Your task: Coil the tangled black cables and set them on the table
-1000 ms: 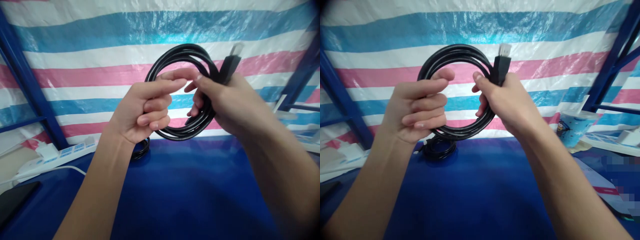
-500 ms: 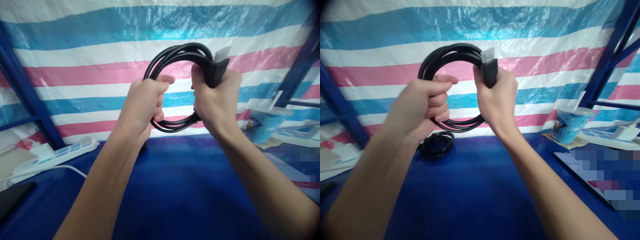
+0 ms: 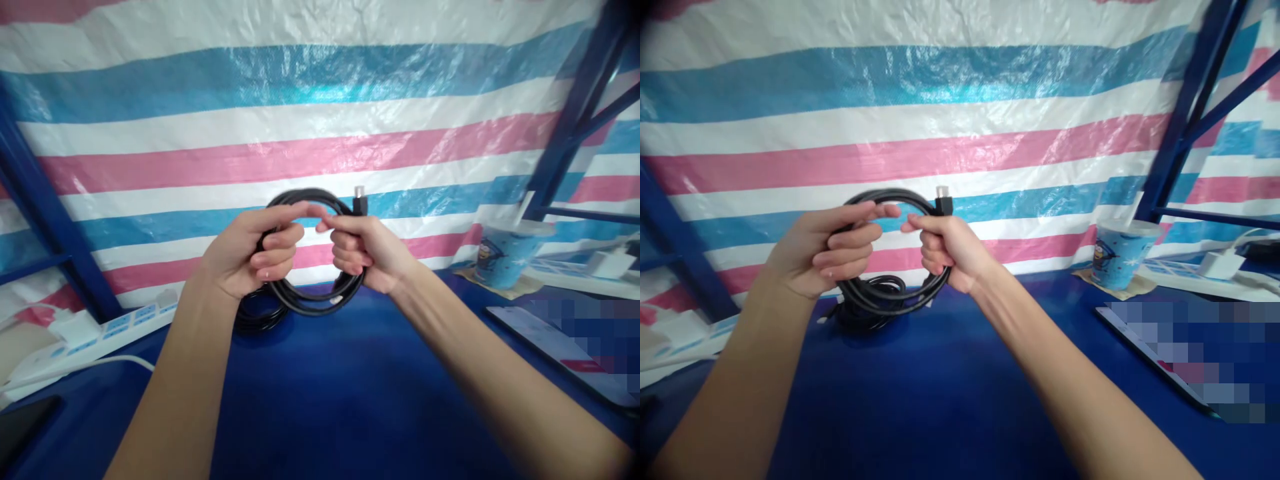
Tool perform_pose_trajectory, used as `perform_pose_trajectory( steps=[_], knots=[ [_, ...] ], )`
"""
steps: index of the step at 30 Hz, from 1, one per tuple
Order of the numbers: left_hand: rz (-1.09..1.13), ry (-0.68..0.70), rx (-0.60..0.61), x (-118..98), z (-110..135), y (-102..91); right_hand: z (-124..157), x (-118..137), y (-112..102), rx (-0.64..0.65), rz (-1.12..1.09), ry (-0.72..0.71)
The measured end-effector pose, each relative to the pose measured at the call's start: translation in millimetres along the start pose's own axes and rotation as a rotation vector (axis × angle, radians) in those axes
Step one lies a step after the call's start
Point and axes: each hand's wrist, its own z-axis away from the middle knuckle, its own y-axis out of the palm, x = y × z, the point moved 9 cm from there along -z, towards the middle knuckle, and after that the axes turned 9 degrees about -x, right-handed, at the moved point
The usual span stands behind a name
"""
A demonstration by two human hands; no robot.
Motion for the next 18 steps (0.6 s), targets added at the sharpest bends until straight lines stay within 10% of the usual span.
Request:
perform_pose_trajectory(
  steps=[10, 18],
  knots=[
    [-0.767, 0.051, -0.441, 28, -29, -49.7, -11, -48, 1, -0.050, 0.190, 0.082],
    [-0.883, -0.031, -0.317, 55, -12, -108.9, -29, -123, 30, -0.046, 0.166, 0.346]
  ],
)
